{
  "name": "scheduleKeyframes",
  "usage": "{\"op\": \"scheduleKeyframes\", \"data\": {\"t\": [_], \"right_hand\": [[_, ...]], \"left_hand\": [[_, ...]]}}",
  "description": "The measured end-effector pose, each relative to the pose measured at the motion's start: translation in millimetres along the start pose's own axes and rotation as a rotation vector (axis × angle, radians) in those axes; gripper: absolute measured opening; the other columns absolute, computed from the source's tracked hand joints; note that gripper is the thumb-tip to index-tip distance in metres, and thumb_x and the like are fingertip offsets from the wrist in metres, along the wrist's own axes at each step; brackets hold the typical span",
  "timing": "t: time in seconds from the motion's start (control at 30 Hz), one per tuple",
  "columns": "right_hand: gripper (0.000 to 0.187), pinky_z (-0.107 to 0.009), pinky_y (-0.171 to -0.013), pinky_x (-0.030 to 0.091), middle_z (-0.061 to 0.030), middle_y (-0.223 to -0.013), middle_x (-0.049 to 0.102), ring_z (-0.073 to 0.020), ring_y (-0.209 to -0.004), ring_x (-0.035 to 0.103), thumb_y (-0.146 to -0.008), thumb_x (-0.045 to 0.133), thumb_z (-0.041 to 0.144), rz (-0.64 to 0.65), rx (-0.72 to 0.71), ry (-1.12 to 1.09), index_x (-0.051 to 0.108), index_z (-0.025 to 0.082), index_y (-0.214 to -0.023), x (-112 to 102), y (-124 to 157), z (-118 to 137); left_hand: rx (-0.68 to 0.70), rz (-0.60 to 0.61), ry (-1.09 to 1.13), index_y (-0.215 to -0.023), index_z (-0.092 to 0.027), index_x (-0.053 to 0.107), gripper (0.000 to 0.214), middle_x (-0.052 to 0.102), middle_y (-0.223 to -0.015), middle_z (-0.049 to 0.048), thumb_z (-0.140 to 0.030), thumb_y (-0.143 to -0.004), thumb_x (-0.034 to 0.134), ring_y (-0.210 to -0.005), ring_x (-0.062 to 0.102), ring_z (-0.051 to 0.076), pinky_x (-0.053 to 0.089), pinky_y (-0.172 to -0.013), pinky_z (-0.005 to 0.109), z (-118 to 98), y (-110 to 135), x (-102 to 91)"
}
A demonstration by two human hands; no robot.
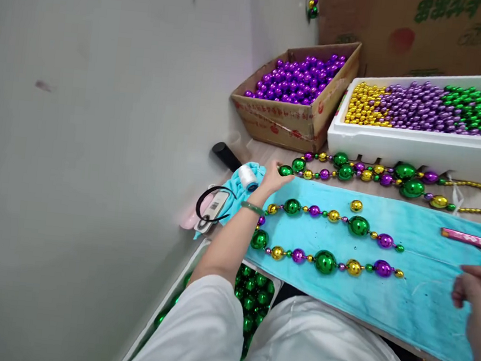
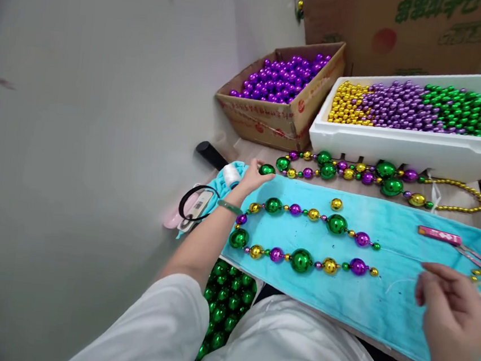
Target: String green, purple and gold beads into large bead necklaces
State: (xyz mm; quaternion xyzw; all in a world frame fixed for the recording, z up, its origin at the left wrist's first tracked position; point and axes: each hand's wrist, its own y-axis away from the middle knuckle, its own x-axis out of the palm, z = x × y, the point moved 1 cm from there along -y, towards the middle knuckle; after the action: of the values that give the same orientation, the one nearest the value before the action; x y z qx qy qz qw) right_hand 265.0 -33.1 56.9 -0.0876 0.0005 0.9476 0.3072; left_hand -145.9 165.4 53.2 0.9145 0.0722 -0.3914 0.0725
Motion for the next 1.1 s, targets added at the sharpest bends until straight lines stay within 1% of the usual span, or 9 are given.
{"op": "scheduleKeyframes", "data": {"t": [0.07, 0.13, 0.2, 0.27, 0.43, 0.7, 0.87, 0.97, 1.1], "right_hand": [[0.017, -0.029, -0.042, 0.037, -0.0014, -0.057, 0.055, -0.0148, -0.047, 0.048, -0.073, 0.072, 0.033, 0.179, -0.049, 0.042, 0.07, 0.021, -0.086, 7.5, 16.5, -5.8], [0.017, -0.027, -0.042, 0.038, 0.0002, -0.057, 0.054, -0.0126, -0.047, 0.047, -0.08, 0.066, 0.036, 0.301, -0.077, 0.06, 0.069, 0.021, -0.088, 13.5, 28.4, -10.9], [0.017, -0.025, -0.044, 0.038, 0.0005, -0.06, 0.055, -0.0117, -0.049, 0.048, -0.084, 0.062, 0.036, 0.35, -0.113, 0.086, 0.068, 0.021, -0.09, 16.6, 34.4, -14.3], [0.015, -0.023, -0.046, 0.039, 0.0004, -0.063, 0.057, -0.0115, -0.052, 0.05, -0.086, 0.06, 0.034, 0.378, -0.158, 0.119, 0.068, 0.022, -0.092, 16.6, 36.1, -14.9], [0.013, -0.023, -0.047, 0.038, 0.0001, -0.065, 0.059, -0.0116, -0.055, 0.052, -0.087, 0.058, 0.03, 0.393, -0.252, 0.167, 0.068, 0.022, -0.091, 8.1, 37.3, -10.0], [0.013, -0.022, -0.048, 0.039, 0.0014, -0.062, 0.058, -0.0095, -0.05, 0.048, -0.089, 0.056, 0.028, 0.366, -0.286, 0.211, 0.067, 0.02, -0.092, -2.7, 42.3, -10.0], [0.011, -0.021, -0.048, 0.039, 0.0022, -0.062, 0.057, -0.0079, -0.048, 0.045, -0.089, 0.056, 0.022, 0.312, -0.434, 0.304, 0.066, 0.019, -0.089, -7.0, 42.8, -1.2], [0.011, -0.021, -0.049, 0.039, 0.0019, -0.063, 0.059, -0.0076, -0.048, 0.046, -0.089, 0.055, 0.021, 0.293, -0.483, 0.332, 0.066, 0.019, -0.089, -5.5, 40.4, 0.7], [0.012, -0.021, -0.049, 0.041, 0.0006, -0.067, 0.062, -0.0084, -0.05, 0.05, -0.089, 0.055, 0.021, 0.305, -0.466, 0.295, 0.066, 0.018, -0.088, -2.5, 34.5, -5.4]], "left_hand": [[0.05, 0.154, 0.407, -0.121, -0.018, 0.043, 0.058, 0.06, -0.114, 0.0093, -0.035, -0.071, 0.067, -0.091, 0.06, 0.017, 0.05, -0.075, 0.029, -23.8, 17.4, 7.7], [0.116, 0.38, 0.746, -0.12, -0.021, 0.046, 0.058, 0.06, -0.112, 0.0068, -0.038, -0.07, 0.067, -0.086, 0.061, 0.015, 0.051, -0.069, 0.027, -47.8, 40.5, 18.0], [0.153, 0.548, 0.921, -0.122, -0.022, 0.049, 0.059, 0.061, -0.111, 0.0069, -0.039, -0.068, 0.068, -0.084, 0.061, 0.016, 0.051, -0.067, 0.026, -68.0, 63.0, 29.2], [0.158, 0.629, 0.995, -0.124, -0.022, 0.051, 0.06, 0.062, -0.108, 0.0076, -0.04, -0.069, 0.067, -0.082, 0.061, 0.015, 0.05, -0.066, 0.026, -83.0, 79.9, 40.6], [0.15, 0.668, 1.05, -0.125, -0.021, 0.051, 0.061, 0.062, -0.108, 0.008, -0.042, -0.07, 0.065, -0.08, 0.061, 0.014, 0.05, -0.066, 0.026, -103.1, 96.9, 62.1], [0.175, 0.742, 1.127, -0.124, -0.021, 0.053, 0.057, 0.058, -0.116, 0.0075, -0.034, -0.071, 0.069, -0.088, 0.06, 0.016, 0.049, -0.068, 0.025, -110.7, 104.8, 73.5], [0.334, 0.607, 0.977, -0.122, -0.023, 0.055, 0.059, 0.057, -0.113, 0.0057, -0.029, -0.068, 0.077, -0.092, 0.058, 0.015, 0.048, -0.078, 0.024, -109.1, 106.4, 77.2], [0.433, 0.535, 0.841, -0.131, -0.029, 0.047, 0.08, 0.052, -0.12, 0.0049, -0.025, -0.06, 0.084, -0.099, 0.057, 0.016, 0.048, -0.085, 0.027, -112.8, 113.9, 79.6], [0.41, 0.594, 0.838, -0.144, -0.035, 0.026, 0.11, 0.05, -0.123, 0.0066, -0.029, -0.054, 0.088, -0.103, 0.056, 0.02, 0.049, -0.087, 0.032, -121.8, 128.6, 86.0]]}}
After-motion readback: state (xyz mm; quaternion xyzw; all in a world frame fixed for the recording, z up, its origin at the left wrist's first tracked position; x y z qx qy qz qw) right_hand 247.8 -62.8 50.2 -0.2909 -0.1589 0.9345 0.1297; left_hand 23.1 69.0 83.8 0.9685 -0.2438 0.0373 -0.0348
